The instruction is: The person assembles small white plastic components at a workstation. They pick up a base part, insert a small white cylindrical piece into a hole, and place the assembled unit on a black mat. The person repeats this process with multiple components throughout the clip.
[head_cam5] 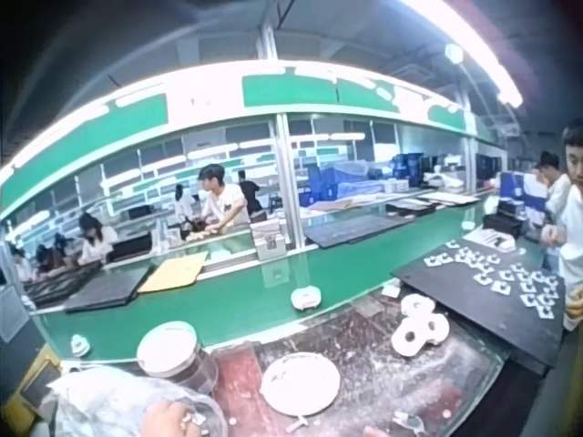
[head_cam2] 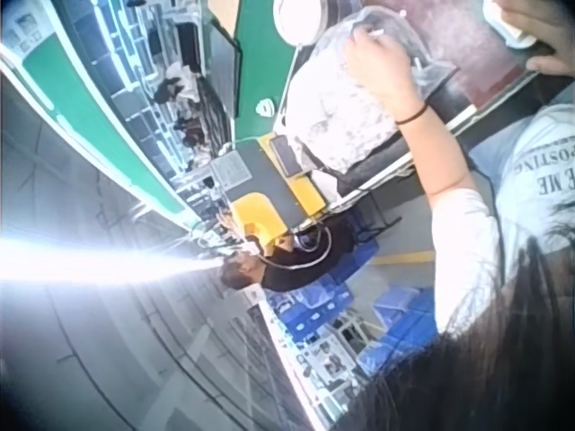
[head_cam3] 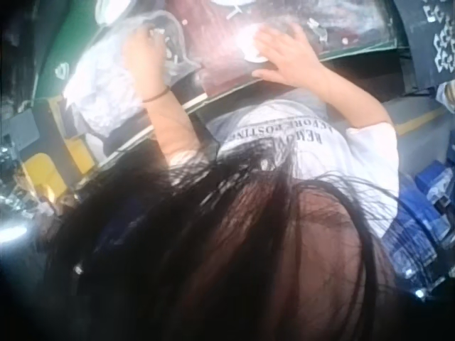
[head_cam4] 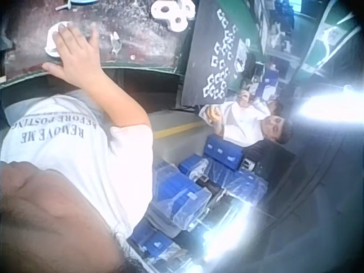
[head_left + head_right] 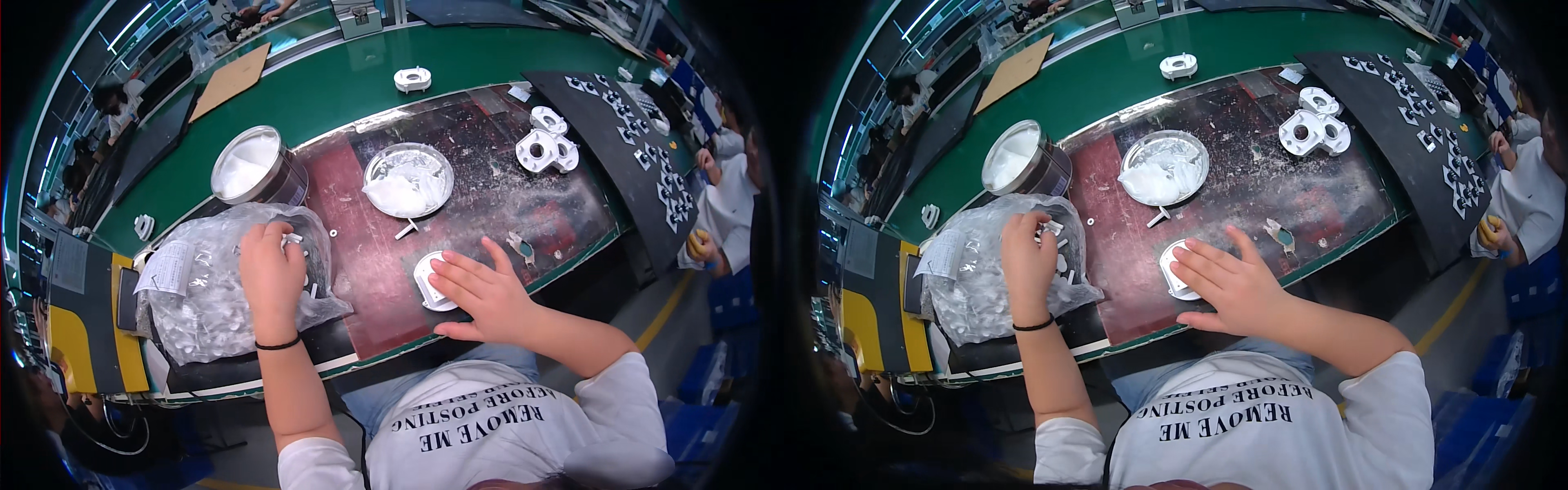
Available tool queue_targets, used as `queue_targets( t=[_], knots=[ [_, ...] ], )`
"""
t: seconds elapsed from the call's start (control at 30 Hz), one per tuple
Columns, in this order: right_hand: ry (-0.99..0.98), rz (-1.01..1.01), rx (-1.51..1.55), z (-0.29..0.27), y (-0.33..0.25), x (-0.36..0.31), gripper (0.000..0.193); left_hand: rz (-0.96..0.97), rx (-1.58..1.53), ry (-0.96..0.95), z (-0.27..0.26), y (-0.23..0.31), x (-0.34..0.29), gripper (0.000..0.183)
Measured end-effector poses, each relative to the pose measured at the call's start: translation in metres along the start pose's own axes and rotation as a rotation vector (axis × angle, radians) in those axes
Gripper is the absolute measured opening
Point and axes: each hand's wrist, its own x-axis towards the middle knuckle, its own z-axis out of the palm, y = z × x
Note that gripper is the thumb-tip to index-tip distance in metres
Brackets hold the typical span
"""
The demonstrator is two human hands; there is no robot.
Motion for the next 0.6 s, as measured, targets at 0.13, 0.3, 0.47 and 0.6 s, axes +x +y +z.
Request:
queue_targets(
  t=[0.13, 0.3, 0.47, 0.6],
  knots=[
    [0.05, 0.047, 0.129, -0.012, 0.007, -0.004, 0.061, 0.045, -0.046, 0.03, 0.007, -0.004, -0.003, 0.022],
    [0.068, 0.158, 0.181, -0.046, 0.036, 0.009, 0.047, 0.04, -0.084, -0.047, 0.01, -0.007, -0.003, 0.025],
    [0.093, 0.249, 0.151, -0.032, 0.106, 0.071, 0.037, 0.098, 0.066, 0.02, 0.02, -0.02, -0.001, 0.028],
    [-0.062, 0.377, 0.238, -0.001, 0.166, 0.14, 0.045, 0.066, 0.048, -0.008, 0.025, -0.019, 0.001, 0.03]
  ],
)
